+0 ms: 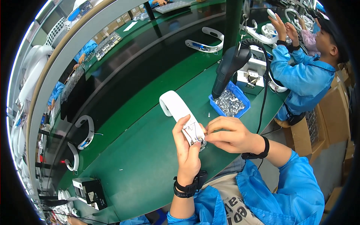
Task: Assembling the internal circuitry and housing of a white electronic device using an electric screwdriver.
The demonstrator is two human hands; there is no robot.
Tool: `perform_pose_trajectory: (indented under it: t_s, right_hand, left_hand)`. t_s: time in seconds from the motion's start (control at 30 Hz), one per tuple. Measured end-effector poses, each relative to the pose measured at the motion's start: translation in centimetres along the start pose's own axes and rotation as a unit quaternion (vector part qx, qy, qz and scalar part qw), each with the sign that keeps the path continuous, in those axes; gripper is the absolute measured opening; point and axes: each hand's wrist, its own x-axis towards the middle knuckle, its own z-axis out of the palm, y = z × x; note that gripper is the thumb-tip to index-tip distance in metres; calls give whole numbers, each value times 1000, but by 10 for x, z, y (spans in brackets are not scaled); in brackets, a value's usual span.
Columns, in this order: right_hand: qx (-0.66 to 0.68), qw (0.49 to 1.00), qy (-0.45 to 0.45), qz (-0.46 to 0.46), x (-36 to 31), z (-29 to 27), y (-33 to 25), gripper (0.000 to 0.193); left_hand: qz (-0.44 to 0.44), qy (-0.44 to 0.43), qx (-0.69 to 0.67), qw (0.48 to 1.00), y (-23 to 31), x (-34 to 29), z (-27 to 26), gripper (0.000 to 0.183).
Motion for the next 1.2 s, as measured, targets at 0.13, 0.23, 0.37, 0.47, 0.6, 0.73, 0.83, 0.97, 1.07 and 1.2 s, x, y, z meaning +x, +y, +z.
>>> perform_pose_trajectory:
  t_s: [0.13,0.23,0.37,0.47,0.6,0.73,0.83,0.97,1.07,1.2]
  right_hand:
    - [-6,1000,-1,-25,3,5,5,28]
    - [4,1000,-3,-29,5,6,7,28]
    - [-14,998,-11,-55,10,3,6,26]
    - [-12,999,-16,-50,8,6,8,26]
    - [-32,998,-19,-55,9,1,10,26]
    - [-50,995,-12,-82,19,1,3,33]
    - [60,996,33,64,2,3,-2,34]
    - [330,884,64,324,24,38,-11,43]
    - [384,853,-11,352,43,51,-24,33]
    - [203,952,-33,229,110,70,-13,28]
  left_hand:
    - [16,-7,14,1000,-3,-3,-3,71]
    - [25,2,28,999,-7,-3,-4,72]
    - [23,24,41,999,-4,-4,1,66]
    - [28,28,41,998,-5,-2,4,66]
    - [33,38,36,998,-10,4,8,66]
    - [33,63,67,995,1,-3,5,60]
    - [35,47,76,995,4,-6,4,74]
    - [120,85,283,948,13,-6,4,79]
    - [166,145,354,909,21,-36,-10,77]
    - [165,247,387,873,51,-64,-63,63]
